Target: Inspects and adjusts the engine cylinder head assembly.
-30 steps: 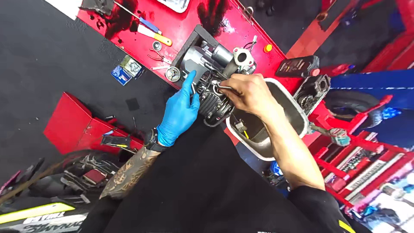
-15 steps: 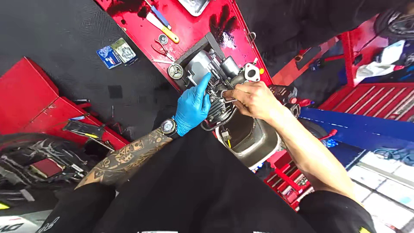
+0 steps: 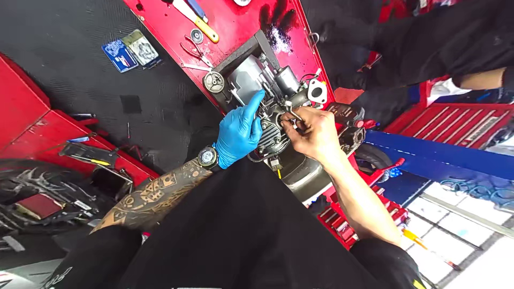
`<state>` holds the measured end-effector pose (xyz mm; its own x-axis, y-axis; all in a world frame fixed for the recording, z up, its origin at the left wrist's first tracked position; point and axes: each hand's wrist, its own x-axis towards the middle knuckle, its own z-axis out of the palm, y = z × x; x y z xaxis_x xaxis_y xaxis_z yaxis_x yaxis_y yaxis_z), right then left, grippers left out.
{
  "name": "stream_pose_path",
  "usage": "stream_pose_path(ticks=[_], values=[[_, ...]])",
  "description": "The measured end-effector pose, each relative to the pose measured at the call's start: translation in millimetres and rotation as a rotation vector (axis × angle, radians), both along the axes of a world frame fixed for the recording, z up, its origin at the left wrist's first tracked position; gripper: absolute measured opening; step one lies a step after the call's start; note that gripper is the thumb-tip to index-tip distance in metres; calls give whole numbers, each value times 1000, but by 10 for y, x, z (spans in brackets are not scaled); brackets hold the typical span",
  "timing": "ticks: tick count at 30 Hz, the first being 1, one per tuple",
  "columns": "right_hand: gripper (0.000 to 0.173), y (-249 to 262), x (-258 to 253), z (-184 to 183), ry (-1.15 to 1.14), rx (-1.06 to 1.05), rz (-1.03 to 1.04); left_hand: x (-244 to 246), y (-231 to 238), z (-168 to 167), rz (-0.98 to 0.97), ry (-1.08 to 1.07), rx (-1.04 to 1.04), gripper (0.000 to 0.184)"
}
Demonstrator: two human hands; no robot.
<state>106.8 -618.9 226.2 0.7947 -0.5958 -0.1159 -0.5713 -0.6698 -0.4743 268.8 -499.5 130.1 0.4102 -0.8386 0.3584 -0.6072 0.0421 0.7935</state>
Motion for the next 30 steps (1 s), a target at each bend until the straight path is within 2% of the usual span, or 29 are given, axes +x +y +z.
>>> stream_pose_path(ticks=[12,14,17,22,26,30], values=[[15,9,69,46,34,37,-40,0,-19,-24,10,28,-26,44],[16,14,63,60,24,-43,14,5,-24,-30,7,33,-39,44],[21,-20,27,80,24,-219,201,12,-13,-34,1,41,-44,43],[24,-70,66,113,116,-324,411,19,-14,-35,-7,57,-45,43],[20,-9,55,114,189,-432,441,15,-11,-33,2,69,-44,43],[18,89,30,63,209,-492,369,15,-10,-42,9,61,-53,43]])
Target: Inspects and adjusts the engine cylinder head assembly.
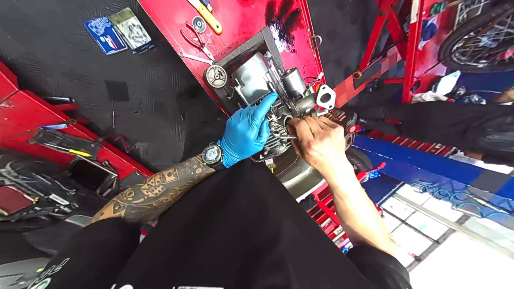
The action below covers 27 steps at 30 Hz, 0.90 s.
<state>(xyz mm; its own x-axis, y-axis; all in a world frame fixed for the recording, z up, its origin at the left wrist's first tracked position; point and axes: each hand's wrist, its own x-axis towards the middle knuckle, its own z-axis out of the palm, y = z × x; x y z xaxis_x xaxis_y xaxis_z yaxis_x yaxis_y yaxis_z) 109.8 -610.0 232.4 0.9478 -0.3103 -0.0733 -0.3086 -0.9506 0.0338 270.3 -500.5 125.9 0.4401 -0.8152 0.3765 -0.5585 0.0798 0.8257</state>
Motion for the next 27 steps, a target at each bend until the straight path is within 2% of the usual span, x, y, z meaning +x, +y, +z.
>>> stream_pose_path(ticks=[5,8,15,18,27], values=[[21,142,-1,-85,-88,1,-168,-2,-1,-7,-1,-8,-5,43],[21,161,-52,-112,-200,147,-288,-7,-4,-7,-7,-9,-8,44],[20,113,-44,-68,-208,173,-295,-7,-14,-14,-17,-17,-15,43],[20,84,0,-29,-131,187,-241,-5,-11,-16,-14,-12,-15,42],[20,-222,76,105,61,227,191,-4,-6,-30,-28,3,-20,44]])
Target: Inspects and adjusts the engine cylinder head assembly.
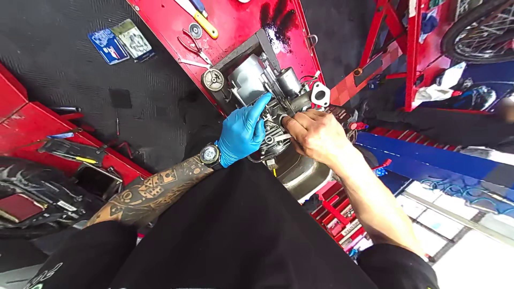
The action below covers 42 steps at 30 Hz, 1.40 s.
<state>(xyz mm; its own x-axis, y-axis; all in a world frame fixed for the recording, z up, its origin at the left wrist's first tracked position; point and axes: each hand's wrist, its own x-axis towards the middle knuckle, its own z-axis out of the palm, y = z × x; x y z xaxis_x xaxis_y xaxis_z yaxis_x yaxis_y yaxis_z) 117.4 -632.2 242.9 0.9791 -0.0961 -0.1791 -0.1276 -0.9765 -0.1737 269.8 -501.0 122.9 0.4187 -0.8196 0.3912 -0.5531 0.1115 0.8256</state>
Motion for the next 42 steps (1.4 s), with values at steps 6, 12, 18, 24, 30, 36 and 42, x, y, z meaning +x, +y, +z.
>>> stream_pose_path(ticks=[6,12,18,24,30,36,42], values=[[15,-127,43,56,43,19,145,11,7,6,-14,-14,8,45],[23,-150,-129,39,-119,122,-237,288,84,395,-236,-9,342,65],[15,290,-345,-272,-465,244,-856,687,-30,809,-522,-202,469,59],[13,703,-353,-499,-691,370,-1080,662,-334,1088,-686,-456,518,28],[14,943,-424,-639,-772,433,-1156,478,-533,1031,-816,-568,310,28],[15,1042,-441,-718,-856,469,-1171,408,-563,1025,-820,-691,359,29],[18,951,-379,-610,-789,493,-1211,394,-547,1004,-748,-643,346,27]])
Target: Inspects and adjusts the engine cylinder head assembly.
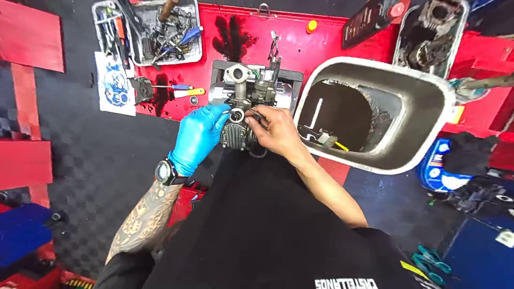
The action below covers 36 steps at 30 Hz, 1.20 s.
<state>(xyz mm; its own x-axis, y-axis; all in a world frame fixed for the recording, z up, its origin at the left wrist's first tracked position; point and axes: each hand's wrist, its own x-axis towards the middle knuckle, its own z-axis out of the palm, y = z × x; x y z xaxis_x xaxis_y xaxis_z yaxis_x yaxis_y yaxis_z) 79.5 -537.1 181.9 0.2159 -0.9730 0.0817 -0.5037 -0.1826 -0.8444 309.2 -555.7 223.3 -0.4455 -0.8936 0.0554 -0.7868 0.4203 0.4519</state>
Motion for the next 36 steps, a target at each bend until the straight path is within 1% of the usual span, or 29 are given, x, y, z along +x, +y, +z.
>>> stream_pose_path(ticks=[3,5,7,9,12,15,17,21,22,25,27,30,33,36], values=[[16,-181,60,164,163,12,129,-61,136,-150,219,150,-44,24],[18,-305,131,226,304,29,215,-155,264,-345,351,253,-104,24],[15,-335,202,327,412,31,245,-262,371,-527,440,338,-179,24],[10,-277,242,446,444,32,237,-354,416,-663,509,411,-248,24],[10,-278,230,455,395,60,246,-457,382,-757,556,521,-313,22],[15,-404,243,337,393,107,262,-499,349,-773,575,531,-331,22],[17,-431,249,320,404,111,258,-506,350,-774,576,525,-336,21],[17,-397,280,373,474,74,253,-484,356,-756,557,524,-346,21],[17,-363,258,403,446,75,255,-450,359,-728,537,528,-321,20],[11,-261,77,441,193,122,222,-283,331,-561,397,484,-224,19],[12,-207,-15,409,65,181,149,-144,297,-442,268,403,-176,20],[14,-103,-77,315,21,223,57,11,210,-328,76,249,-135,21],[14,-89,-86,154,9,211,39,33,104,-246,-15,116,-135,22],[18,-150,-62,0,18,180,39,42,34,-159,-72,13,-137,24]])
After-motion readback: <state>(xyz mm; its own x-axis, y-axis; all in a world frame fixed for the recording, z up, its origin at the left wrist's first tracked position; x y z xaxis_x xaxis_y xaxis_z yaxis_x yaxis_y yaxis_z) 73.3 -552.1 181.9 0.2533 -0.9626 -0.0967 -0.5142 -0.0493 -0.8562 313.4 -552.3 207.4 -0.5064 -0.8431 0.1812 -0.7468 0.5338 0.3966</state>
